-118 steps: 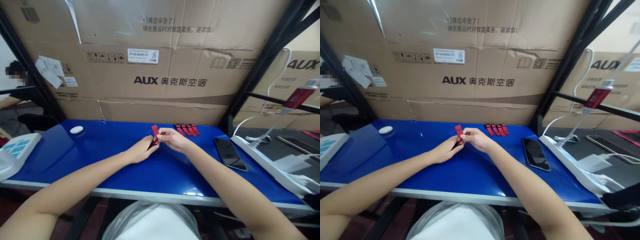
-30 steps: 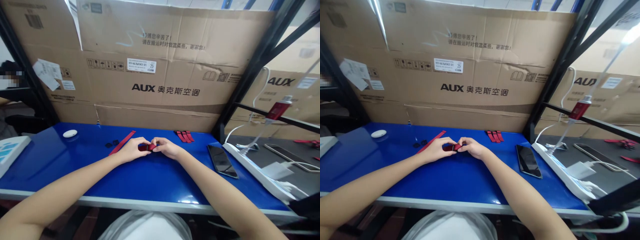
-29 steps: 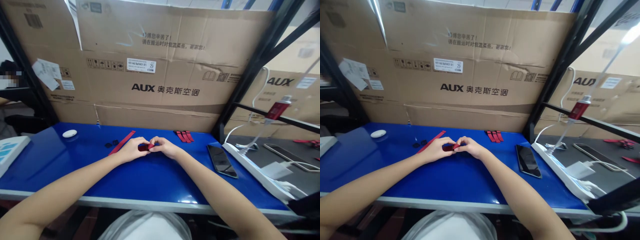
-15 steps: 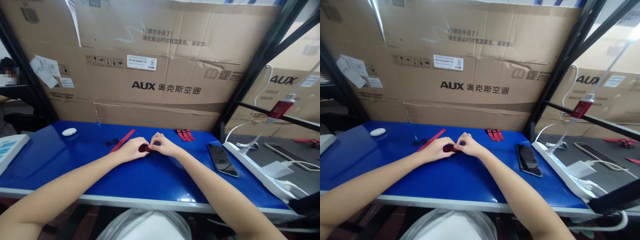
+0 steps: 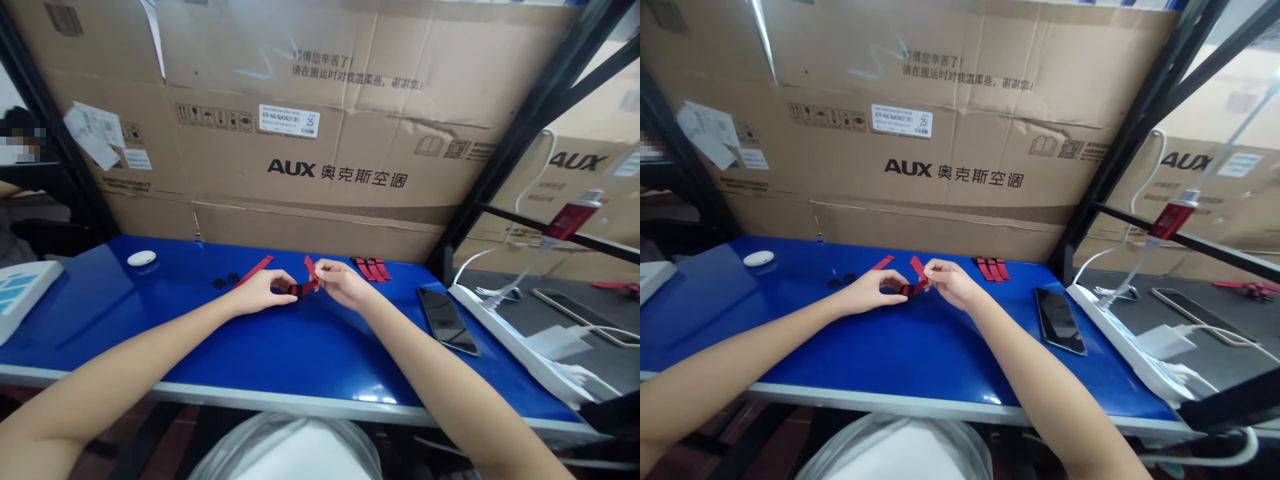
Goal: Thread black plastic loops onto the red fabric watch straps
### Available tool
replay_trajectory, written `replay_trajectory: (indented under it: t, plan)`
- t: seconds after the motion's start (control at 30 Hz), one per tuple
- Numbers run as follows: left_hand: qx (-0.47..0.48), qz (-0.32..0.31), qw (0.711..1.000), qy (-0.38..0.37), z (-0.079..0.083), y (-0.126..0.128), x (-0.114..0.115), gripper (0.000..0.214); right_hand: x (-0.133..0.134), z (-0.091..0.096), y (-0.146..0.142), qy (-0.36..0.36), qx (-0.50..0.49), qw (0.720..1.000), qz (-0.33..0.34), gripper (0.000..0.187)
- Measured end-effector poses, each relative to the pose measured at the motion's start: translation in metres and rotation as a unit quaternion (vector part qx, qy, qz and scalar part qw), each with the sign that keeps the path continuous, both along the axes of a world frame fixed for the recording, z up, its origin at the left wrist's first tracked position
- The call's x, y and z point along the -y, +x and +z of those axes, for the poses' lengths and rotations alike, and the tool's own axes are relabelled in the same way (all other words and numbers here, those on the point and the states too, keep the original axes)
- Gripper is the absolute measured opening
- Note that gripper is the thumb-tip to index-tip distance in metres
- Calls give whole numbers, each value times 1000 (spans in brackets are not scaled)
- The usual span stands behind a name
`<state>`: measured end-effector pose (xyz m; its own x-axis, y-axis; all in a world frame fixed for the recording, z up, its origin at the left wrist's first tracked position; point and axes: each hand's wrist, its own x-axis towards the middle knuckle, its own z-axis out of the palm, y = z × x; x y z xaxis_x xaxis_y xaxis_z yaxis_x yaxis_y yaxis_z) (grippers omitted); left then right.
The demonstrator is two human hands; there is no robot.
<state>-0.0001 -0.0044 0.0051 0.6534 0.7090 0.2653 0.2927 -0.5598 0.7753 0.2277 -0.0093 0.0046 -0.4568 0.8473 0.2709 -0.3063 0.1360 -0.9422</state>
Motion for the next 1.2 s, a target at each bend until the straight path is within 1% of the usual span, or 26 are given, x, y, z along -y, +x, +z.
replay_trajectory:
  t: [0.07, 0.13, 0.2, 0.23, 0.3, 0.33, 0.4, 0.47, 0.5, 0.53, 0.57, 0.63, 0.7, 0.77, 0.83, 0.9, 0.93, 0.97, 1.0, 1.03, 1.07, 1.1, 1.13, 1.17, 1.2]
  plan:
    - [9, 6, 1000, 14, -2, 5, 2, 42, 1, 1, -3, -2, -10, 1000, 5, 22]
    - [0, 17, 999, 49, -3, 11, 7, 37, 1, 1, -8, 0, -10, 1000, 1, 23]
    - [-25, 15, 998, 58, -4, 15, 12, 30, -1, 4, -9, 3, -21, 999, -41, 25]
    - [-36, 11, 998, 44, -3, 16, 14, 32, -2, 7, -7, 3, -34, 997, -76, 27]
    - [-56, -4, 998, -14, 1, 14, 17, 35, -4, 16, 3, -1, -64, 986, -153, 31]
    - [-71, -20, 996, -47, 4, 11, 18, 34, -4, 21, 11, -11, -76, 981, -181, 32]
    - [-120, -65, 984, -110, 11, 3, 17, 35, -4, 30, 25, -42, -94, 971, -215, 30]
    - [-157, -97, 968, -168, 17, -3, 16, 37, -2, 35, 33, -74, -104, 970, -207, 27]
    - [-152, -92, 966, -188, 19, -5, 14, 38, 0, 36, 34, -89, -101, 973, -189, 26]
    - [-131, -72, 970, -194, 20, -6, 13, 39, 1, 34, 32, -105, -91, 977, -164, 25]
    - [-100, -44, 977, -184, 19, -5, 12, 40, 3, 32, 27, -120, -73, 981, -136, 24]
    - [-49, -1, 990, -132, 16, -1, 10, 44, 5, 25, 14, -145, -28, 985, -88, 22]
    - [-30, 5, 995, -92, 11, 6, 10, 49, 5, 17, 0, -153, 4, 986, -69, 18]
    - [-36, -2, 997, -70, 7, 11, 12, 50, 5, 10, -10, -151, 15, 986, -74, 18]
    - [-59, 4, 998, -31, 4, 13, 12, 48, 4, 6, -13, -151, 21, 985, -84, 18]
    - [-94, 39, 995, 22, 2, 11, 8, 44, 1, 3, -9, -135, 61, 985, -90, 15]
    - [-114, 67, 990, 47, 2, 7, 4, 43, -1, 2, -5, -112, 105, 983, -104, 15]
    - [-138, 100, 983, 71, 2, 3, -1, 42, -4, 1, 2, -75, 168, 974, -133, 17]
    - [-166, 135, 972, 93, 3, -3, -6, 40, -8, -1, 9, -31, 244, 954, -173, 20]
    - [-196, 170, 959, 114, 3, -10, -12, 38, -12, -2, 18, 19, 332, 914, -233, 22]
    - [-228, 201, 943, 132, 4, -16, -17, 36, -16, -4, 27, 72, 424, 856, -288, 27]
    - [-258, 232, 927, 145, 4, -23, -21, 35, -20, -6, 36, 103, 507, 790, -329, 34]
    - [-287, 263, 908, 153, 5, -30, -25, 34, -24, -8, 44, 103, 578, 729, -352, 39]
    - [-313, 296, 889, 157, 5, -36, -28, 35, -28, -10, 50, 82, 633, 682, -356, 41]
    - [-336, 327, 869, 160, 6, -41, -30, 37, -30, -12, 55, 60, 674, 647, -351, 42]
